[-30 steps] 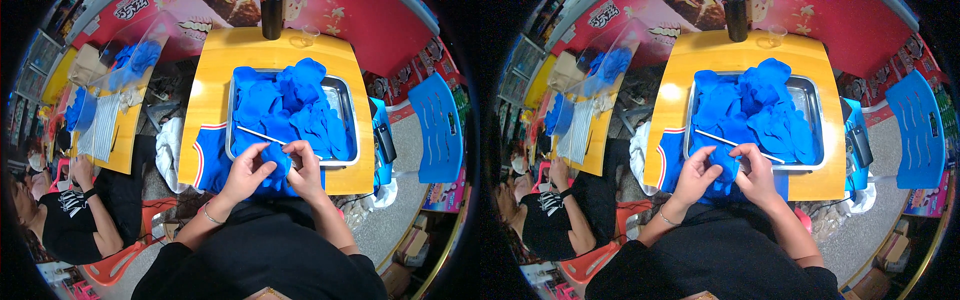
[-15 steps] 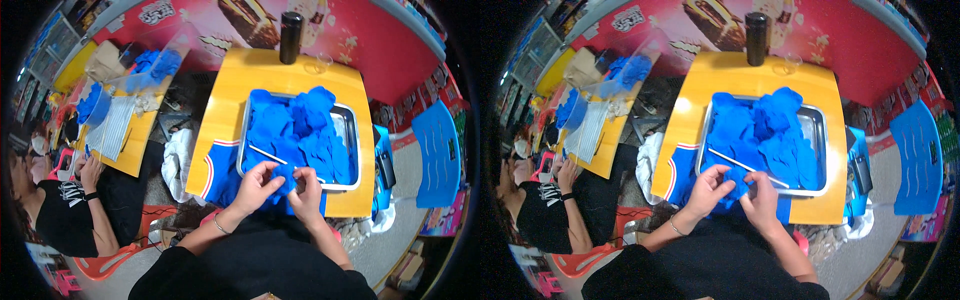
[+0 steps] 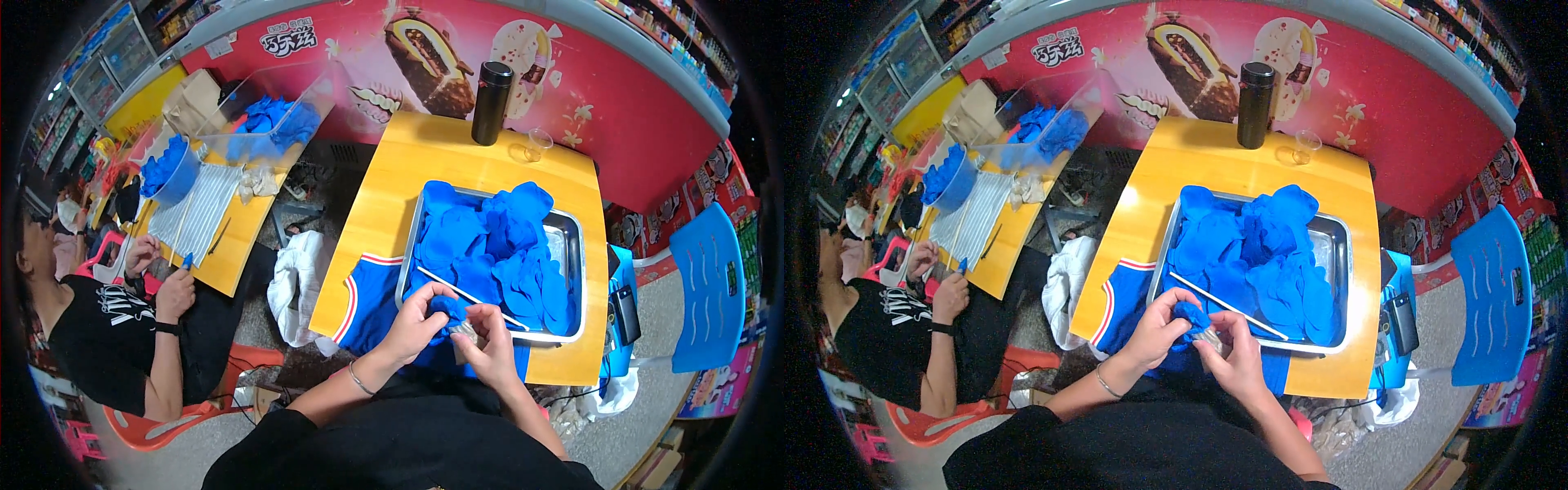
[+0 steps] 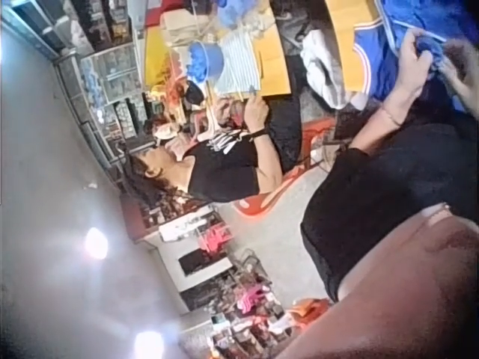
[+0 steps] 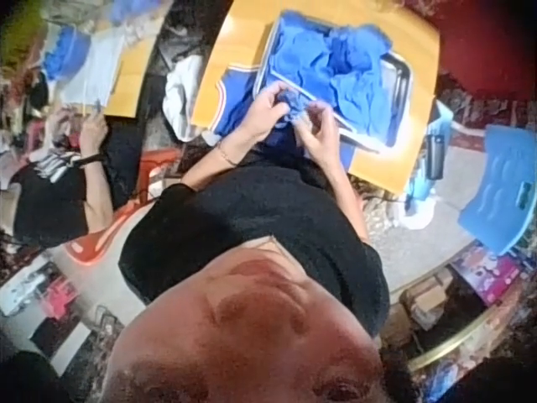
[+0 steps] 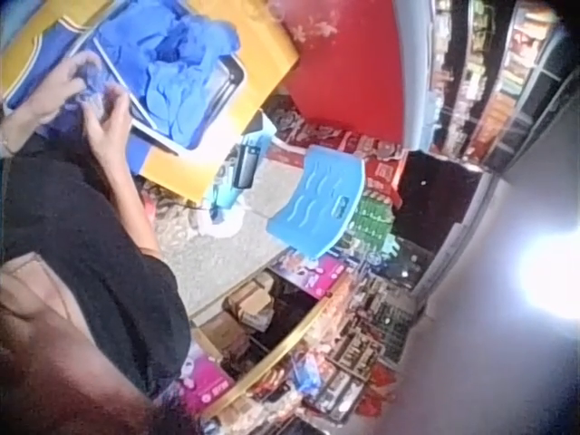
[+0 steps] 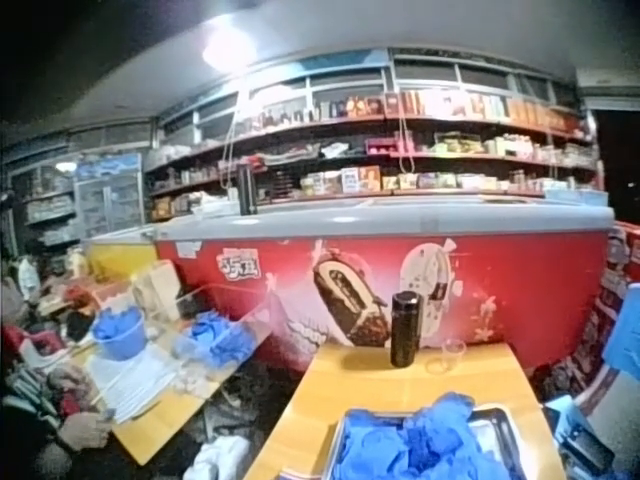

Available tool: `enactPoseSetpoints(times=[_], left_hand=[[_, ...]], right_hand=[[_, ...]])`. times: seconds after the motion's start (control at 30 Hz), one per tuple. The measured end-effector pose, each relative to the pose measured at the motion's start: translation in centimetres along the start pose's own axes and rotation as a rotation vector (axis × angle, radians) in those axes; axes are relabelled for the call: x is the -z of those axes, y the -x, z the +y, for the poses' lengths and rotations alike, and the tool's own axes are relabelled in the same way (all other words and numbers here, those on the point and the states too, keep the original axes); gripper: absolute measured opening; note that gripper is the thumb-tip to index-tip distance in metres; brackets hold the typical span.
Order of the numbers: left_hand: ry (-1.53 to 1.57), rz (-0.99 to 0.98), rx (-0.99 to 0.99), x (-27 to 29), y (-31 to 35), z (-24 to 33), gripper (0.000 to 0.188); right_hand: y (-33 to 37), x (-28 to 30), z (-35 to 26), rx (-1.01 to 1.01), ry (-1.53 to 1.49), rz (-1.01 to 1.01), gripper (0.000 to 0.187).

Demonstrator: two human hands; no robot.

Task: The person is assembling small blue miniature jerseys, using a stick tool to stuff or shape them.

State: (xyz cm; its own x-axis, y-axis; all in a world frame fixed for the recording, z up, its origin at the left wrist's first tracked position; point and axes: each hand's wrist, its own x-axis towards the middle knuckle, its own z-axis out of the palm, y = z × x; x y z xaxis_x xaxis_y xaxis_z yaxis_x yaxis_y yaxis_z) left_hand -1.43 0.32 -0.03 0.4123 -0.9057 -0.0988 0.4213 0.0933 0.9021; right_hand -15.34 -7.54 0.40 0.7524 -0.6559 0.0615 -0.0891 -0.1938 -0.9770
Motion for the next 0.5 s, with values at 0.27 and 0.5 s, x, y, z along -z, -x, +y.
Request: enactPoseSetpoints(times=[0.27, 0.5], left_hand=[[-0.044, 0.014, 0.039, -0.2, 0.3, -0.3, 0.021], [-0.014, 0.000, 0.035, -1.2, 0.9, 0.0, 0.019]], right_hand=[[0.2, 0.4, 0.2, -0.067, -0.005, -0.046, 0.024], [0.2, 0.4, 1.1, -0.144, -0.161, 0.037, 0.019]])
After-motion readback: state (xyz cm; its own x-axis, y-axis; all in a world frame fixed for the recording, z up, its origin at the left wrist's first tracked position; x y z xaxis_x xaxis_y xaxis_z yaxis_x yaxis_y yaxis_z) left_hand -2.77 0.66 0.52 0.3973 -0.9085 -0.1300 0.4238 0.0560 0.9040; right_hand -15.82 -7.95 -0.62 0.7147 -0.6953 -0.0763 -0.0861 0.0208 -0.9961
